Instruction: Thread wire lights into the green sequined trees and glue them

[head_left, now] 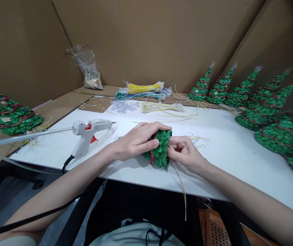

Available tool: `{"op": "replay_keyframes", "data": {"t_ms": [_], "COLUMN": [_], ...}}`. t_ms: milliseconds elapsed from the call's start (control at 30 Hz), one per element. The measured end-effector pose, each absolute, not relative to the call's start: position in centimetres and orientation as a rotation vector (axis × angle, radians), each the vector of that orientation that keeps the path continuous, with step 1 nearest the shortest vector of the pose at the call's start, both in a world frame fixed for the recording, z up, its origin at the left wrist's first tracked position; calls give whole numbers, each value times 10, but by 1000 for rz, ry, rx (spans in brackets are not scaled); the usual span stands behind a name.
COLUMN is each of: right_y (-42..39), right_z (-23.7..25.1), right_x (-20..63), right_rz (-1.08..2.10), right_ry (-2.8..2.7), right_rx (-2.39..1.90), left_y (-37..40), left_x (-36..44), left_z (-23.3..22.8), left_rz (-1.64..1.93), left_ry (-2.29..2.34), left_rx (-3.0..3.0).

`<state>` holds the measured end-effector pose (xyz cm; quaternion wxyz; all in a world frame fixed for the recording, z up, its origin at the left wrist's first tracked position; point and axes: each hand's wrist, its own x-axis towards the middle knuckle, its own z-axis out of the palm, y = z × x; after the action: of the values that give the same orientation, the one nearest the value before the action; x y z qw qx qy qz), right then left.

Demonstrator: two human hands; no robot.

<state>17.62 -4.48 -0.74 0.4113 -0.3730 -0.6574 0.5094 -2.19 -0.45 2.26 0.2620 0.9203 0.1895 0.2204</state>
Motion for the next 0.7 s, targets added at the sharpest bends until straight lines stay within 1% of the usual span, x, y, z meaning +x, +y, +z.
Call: {"op": "replay_keyframes", "data": {"t_ms": [300, 700], "right_y": [-44, -44], "right_z": [-10, -9], "right_x": [177, 177], "right_rz": [1262, 1272], "right_ry": [-1670, -1666], "right_rx": [-908, -880], "left_y": [-4, -4], "left_x": [-22, -21], "left_z": [19, 18], "left_rz": [645, 637], "left_ry": [462, 510], "left_rx": [2508, 2535]}}
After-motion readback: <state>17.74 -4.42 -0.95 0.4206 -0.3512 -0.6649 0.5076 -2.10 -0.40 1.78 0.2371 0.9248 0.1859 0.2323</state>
